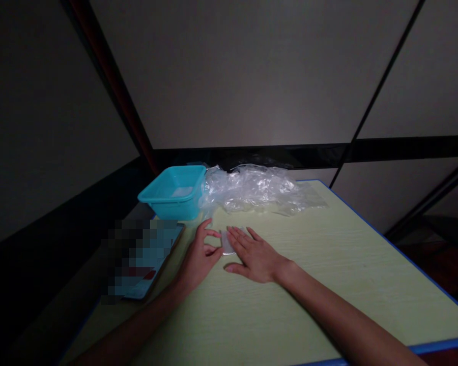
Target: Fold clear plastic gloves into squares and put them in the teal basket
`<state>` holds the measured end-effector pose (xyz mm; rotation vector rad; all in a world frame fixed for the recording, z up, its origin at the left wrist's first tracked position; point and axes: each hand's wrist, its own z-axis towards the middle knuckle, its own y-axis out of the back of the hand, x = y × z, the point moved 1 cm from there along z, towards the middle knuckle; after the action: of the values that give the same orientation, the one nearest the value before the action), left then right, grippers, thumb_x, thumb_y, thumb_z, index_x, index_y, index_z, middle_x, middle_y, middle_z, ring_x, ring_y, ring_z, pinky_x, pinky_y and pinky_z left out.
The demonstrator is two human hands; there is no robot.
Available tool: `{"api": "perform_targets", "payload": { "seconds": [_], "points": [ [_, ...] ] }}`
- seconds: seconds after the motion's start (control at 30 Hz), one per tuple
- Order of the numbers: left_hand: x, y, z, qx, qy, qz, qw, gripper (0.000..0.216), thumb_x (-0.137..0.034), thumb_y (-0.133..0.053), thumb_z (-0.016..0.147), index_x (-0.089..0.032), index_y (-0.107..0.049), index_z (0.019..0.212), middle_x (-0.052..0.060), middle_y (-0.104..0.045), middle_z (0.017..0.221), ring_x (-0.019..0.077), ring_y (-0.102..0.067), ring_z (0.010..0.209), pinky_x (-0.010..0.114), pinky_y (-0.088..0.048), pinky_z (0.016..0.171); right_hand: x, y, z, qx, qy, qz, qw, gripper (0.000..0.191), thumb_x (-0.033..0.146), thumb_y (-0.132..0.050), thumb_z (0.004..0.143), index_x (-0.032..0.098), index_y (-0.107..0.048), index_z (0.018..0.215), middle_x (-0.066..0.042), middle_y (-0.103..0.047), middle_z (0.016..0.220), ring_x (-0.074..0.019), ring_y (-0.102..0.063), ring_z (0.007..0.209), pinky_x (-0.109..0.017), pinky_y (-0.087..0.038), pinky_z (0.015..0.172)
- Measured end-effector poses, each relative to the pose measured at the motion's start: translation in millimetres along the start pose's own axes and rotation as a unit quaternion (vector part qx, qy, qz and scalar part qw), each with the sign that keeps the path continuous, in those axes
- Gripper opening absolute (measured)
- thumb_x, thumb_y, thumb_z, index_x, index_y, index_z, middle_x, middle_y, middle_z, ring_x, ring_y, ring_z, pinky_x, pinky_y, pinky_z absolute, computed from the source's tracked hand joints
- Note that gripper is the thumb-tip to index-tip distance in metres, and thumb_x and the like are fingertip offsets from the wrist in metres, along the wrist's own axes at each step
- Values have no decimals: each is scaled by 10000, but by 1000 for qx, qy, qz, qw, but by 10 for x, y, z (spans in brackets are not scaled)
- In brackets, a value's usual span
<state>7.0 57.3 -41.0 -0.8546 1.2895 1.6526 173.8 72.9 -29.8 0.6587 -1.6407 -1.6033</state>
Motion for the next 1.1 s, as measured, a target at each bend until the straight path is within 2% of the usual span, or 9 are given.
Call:
{"api": "perform_targets", "payload": {
  "seconds": [0.1,0.17,0.23,0.3,0.37,0.43,0.53,0.63,1.1],
  "points": [
    [-6,21,-12,-19,-31,49,998,559,-76,-503,704,-211,-297,1206,-6,-531,939,50,-534,464,187,-465,467,1,1,-3,-2,2,1,1000,768,608,-241,862,78,-136,1407,-173,-142,1449,-236,-108,1340,-459,-123,1082],
    [-30,38,-28,-28,-58,85,994,434,-101,-490,724,-202,-394,1135,4,-543,923,80,-556,524,218,-491,515,3,7,-5,-6,3,1,1000,772,611,-239,861,67,-151,1402,-176,-143,1448,-236,-113,1340,-457,-128,1082],
    [-67,46,-51,-11,-97,115,989,340,-116,-486,734,-200,-482,1063,31,-559,974,139,-603,733,278,-516,680,8,17,-6,-17,6,-2,1000,784,616,-240,857,53,-164,1397,-178,-140,1448,-236,-110,1340,-449,-134,1083],
    [-103,40,-80,29,-153,167,973,352,-128,-464,758,-188,-503,1103,75,-544,1131,202,-546,1022,346,-454,882,14,27,-8,-32,9,-7,999,800,623,-243,852,35,-179,1391,-183,-147,1445,-238,-102,1341,-445,-131,1085],
    [-122,25,-110,72,-207,248,944,428,-149,-412,807,-144,-426,1235,117,-448,1306,225,-395,1219,394,-332,1015,17,31,-11,-44,7,-14,999,815,631,-244,846,21,-192,1385,-189,-169,1439,-241,-102,1341,-448,-124,1086],
    [-123,13,-132,104,-227,322,913,473,-189,-362,851,-92,-331,1314,140,-349,1390,224,-286,1293,421,-253,1061,17,26,-15,-52,0,-18,998,827,639,-248,839,19,-195,1383,-190,-182,1436,-241,-106,1341,-452,-123,1086],
    [-113,12,-147,148,-225,388,882,479,-258,-310,892,-66,-305,1330,144,-289,1420,218,-227,1319,427,-227,1070,13,9,-21,-54,-13,-18,998,834,648,-262,830,35,-184,1390,-185,-171,1440,-238,-102,1341,-450,-131,1085],
    [-115,29,-153,175,-218,415,866,476,-309,-274,912,-77,-327,1323,136,-267,1428,213,-213,1323,420,-227,1068,15,0,-25,-41,-19,-18,999,837,650,-268,826,36,-185,1390,-190,-168,1438,-236,-98,1341,-449,-127,1085],
    [-100,49,-143,195,-197,431,859,496,-368,-299,909,-100,-341,1324,129,-271,1427,228,-171,1333,451,-170,1071,11,-3,-25,-5,-24,0,1000,834,649,-266,828,49,-165,1398,-194,-169,1439,-241,-93,1343,-444,-97,1089]
  ]
}}
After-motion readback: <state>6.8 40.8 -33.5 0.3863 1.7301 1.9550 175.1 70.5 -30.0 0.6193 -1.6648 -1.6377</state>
